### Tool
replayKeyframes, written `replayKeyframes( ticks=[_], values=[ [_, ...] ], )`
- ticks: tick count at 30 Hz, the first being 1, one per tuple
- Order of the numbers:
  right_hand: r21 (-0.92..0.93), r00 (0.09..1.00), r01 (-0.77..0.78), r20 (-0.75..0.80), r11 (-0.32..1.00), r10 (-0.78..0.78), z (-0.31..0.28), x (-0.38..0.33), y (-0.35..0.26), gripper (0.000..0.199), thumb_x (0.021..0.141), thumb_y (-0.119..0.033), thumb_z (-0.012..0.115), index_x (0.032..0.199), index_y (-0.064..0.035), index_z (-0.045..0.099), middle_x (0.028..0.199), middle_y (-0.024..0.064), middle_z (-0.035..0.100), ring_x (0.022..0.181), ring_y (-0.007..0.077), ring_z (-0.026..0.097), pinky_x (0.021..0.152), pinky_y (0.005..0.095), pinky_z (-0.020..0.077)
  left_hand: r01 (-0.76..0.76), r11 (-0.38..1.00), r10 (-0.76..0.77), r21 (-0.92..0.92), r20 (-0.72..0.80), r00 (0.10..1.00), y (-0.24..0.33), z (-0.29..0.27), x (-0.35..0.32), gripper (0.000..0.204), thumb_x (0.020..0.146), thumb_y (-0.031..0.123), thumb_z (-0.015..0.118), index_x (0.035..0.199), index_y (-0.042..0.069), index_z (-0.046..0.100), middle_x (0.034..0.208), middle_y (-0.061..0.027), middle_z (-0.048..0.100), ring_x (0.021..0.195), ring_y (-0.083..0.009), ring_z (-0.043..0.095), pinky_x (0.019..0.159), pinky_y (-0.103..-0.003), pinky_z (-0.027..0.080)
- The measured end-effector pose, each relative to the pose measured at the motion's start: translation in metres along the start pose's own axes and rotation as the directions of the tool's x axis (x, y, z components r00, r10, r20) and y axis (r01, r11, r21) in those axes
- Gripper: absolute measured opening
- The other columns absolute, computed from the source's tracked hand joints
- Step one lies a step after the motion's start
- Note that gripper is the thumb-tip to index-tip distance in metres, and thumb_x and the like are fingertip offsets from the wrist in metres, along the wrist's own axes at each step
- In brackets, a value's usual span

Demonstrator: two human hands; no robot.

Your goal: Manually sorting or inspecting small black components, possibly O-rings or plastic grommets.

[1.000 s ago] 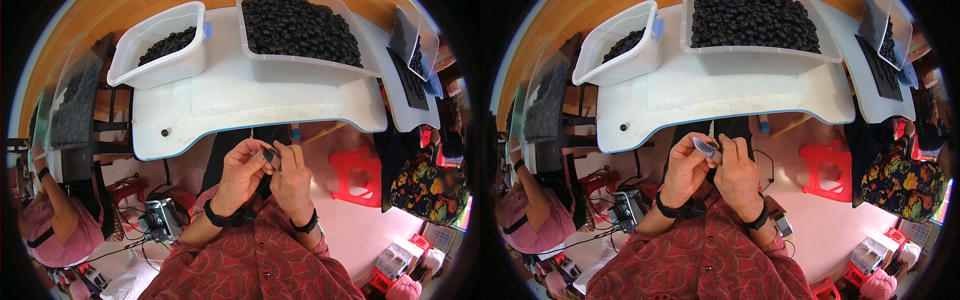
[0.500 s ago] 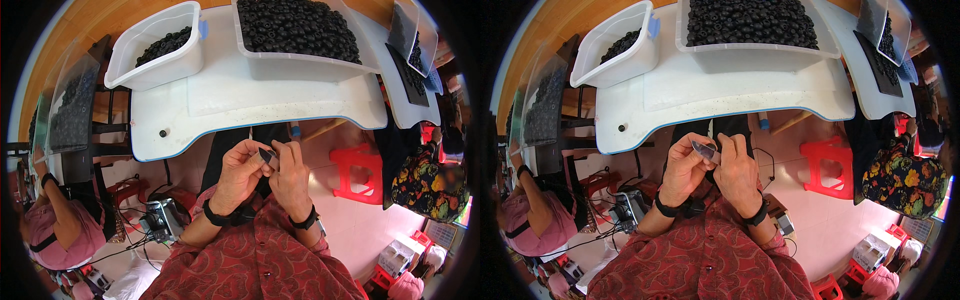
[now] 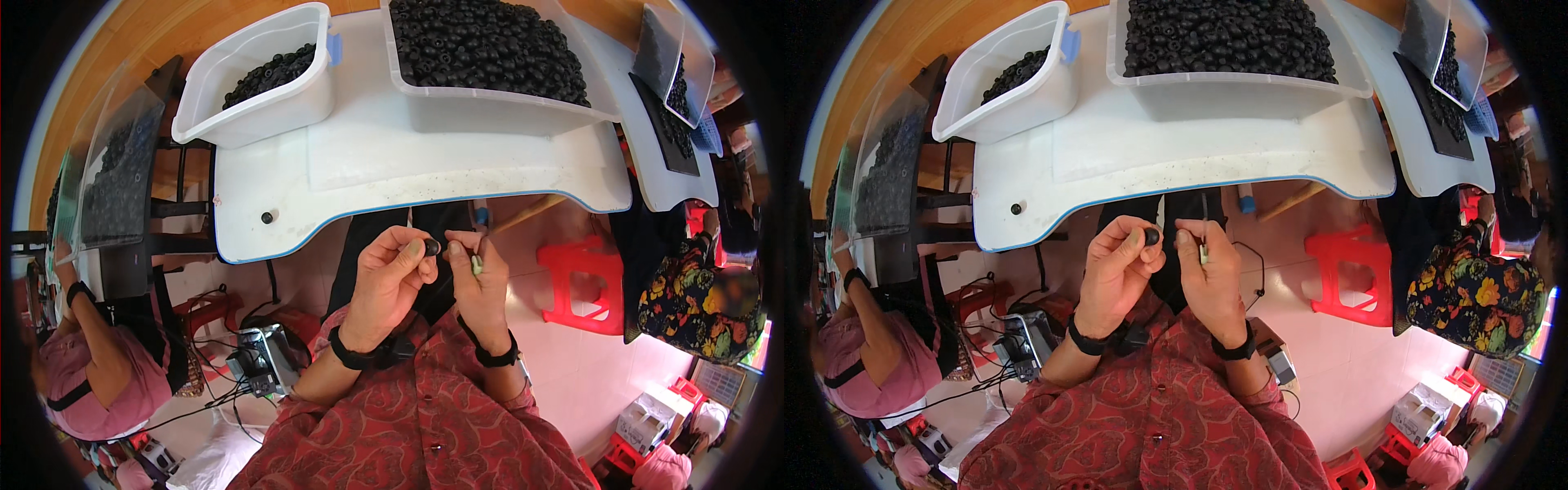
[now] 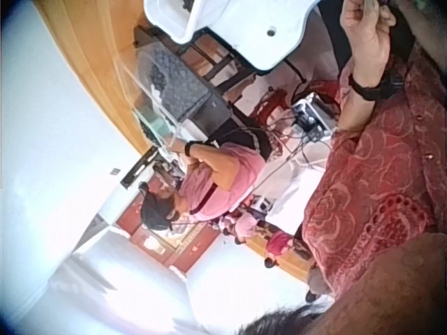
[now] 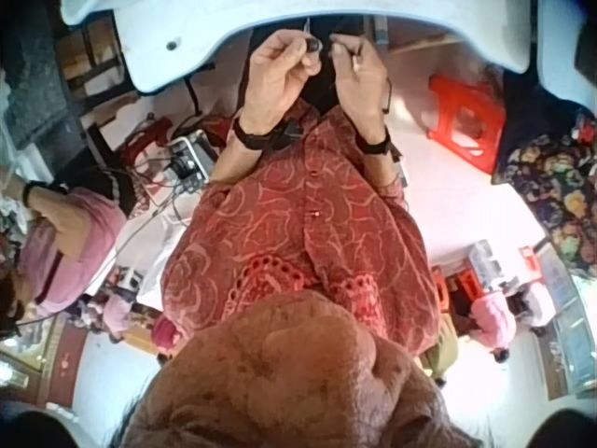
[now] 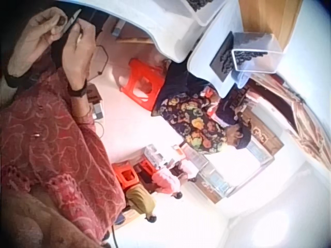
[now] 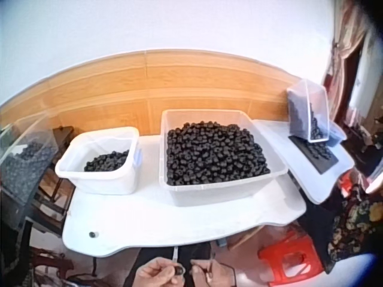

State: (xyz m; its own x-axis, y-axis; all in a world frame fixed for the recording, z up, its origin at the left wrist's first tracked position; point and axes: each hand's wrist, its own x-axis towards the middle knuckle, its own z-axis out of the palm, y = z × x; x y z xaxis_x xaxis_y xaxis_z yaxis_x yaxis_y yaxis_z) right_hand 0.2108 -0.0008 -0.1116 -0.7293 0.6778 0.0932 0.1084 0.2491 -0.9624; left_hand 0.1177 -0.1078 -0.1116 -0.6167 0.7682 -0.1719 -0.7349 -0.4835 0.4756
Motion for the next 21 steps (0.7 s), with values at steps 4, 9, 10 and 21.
replayKeyframes(
  ticks=[4, 9, 10, 21],
  values=[
    [0.282, 0.997, -0.071, 0.045, 0.957, 0.061, -0.001, 0.001, -0.03, 0.016, 0.094, -0.005, 0.058, 0.108, 0.0031, 0.06, 0.086, 0.0027, 0.064, 0.081, 0.0082, 0.061, 0.071, 0.022, 0.0492, 0.047, 0.998, -0.048, -0.03, -0.047, 0.998, -0.001, 0.0, 0.003, 0.011, 0.095, 0.01, 0.059, 0.102, 0.002, 0.062, 0.082, -0.0041, 0.062, 0.069, -0.01, 0.058, 0.065, -0.025, 0.048],
    [0.095, 0.998, 0.055, -0.027, 0.994, -0.053, 0.007, 0.001, -0.026, 0.016, 0.088, 0.0, 0.065, 0.104, 0.0, 0.065, 0.087, 0.0077, 0.06, 0.077, 0.0116, 0.06, 0.064, 0.0253, 0.0505, 0.037, 0.996, -0.025, 0.082, -0.136, 0.99, -0.002, 0.001, 0.001, 0.011, 0.094, 0.011, 0.061, 0.1, 0.002, 0.063, 0.076, -0.003, 0.06, 0.066, -0.0107, 0.056, 0.061, -0.025, 0.047],
    [0.062, 0.992, 0.111, -0.062, 0.992, -0.107, 0.007, 0.001, -0.023, 0.016, 0.087, 0.0, 0.066, 0.103, -0.0009, 0.066, 0.087, 0.0078, 0.06, 0.075, 0.0122, 0.06, 0.063, 0.0255, 0.0498, 0.033, 0.993, -0.015, 0.113, -0.155, 0.988, -0.003, 0.004, 0.002, 0.01, 0.094, 0.009, 0.061, 0.099, 0.001, 0.063, 0.076, -0.0028, 0.06, 0.065, -0.0108, 0.056, 0.06, -0.024, 0.046],
    [-0.279, 0.898, 0.4, -0.073, 0.873, -0.435, 0.028, 0.003, -0.036, 0.013, 0.085, 0.006, 0.063, 0.095, -0.0013, 0.058, 0.087, 0.0098, 0.055, 0.062, 0.0155, 0.063, 0.054, 0.0259, 0.0545, -0.039, 0.995, 0.056, 0.094, -0.183, 0.982, 0.002, -0.001, 0.001, 0.01, 0.092, 0.011, 0.064, 0.097, 0.002, 0.064, 0.08, -0.0032, 0.063, 0.065, -0.0091, 0.057, 0.058, -0.023, 0.046]
  ],
)
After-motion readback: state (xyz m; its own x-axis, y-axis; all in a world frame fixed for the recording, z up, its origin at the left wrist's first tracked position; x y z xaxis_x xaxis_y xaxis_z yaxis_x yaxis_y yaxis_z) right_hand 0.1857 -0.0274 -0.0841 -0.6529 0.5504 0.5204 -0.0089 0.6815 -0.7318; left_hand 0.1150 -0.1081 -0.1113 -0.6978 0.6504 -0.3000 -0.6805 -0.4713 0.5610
